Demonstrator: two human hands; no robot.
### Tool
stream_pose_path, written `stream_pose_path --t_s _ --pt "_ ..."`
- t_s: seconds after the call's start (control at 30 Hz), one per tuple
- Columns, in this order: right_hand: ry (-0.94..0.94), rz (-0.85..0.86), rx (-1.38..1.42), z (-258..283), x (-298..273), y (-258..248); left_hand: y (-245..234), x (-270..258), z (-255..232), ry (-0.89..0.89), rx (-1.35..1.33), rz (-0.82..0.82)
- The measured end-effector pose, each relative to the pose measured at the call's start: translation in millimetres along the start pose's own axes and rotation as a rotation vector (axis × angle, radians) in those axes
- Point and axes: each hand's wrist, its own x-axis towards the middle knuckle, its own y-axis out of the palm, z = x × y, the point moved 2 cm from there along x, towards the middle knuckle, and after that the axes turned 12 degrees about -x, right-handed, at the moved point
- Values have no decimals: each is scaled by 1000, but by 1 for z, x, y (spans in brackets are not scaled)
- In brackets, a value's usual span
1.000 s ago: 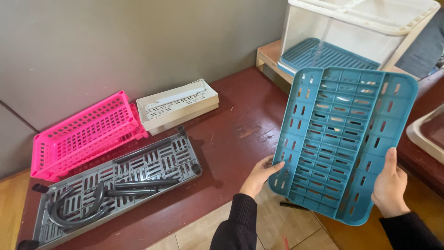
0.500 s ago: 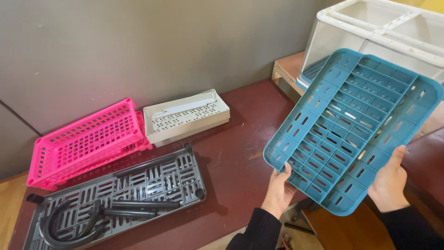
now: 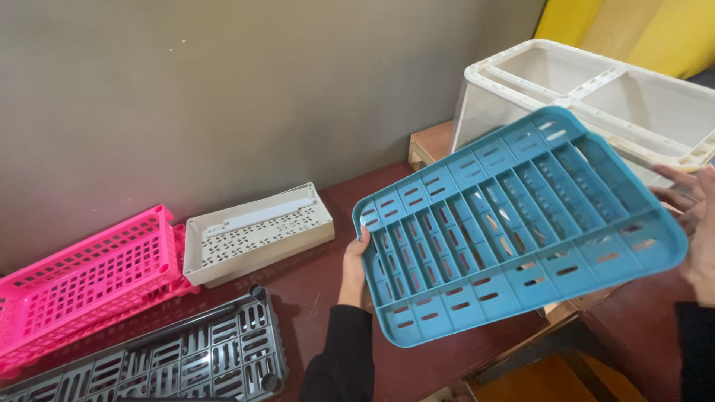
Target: The person wipes a blue plastic tray with a cloth, then assembles a multi-part plastic container by inserting the tray, placing a blue grid lid, and adding a clear cover. The person then wipes a white perforated tray with the cloth.
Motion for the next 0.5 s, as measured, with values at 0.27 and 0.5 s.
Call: stream_pose_path --t_s 0.27,0.5 --pt "391 32 -250 30 10 -26 92 93 -42 -113 172 150" --pt "306 -239 -45 18 46 -63 214 96 -62 -52 -150 379"
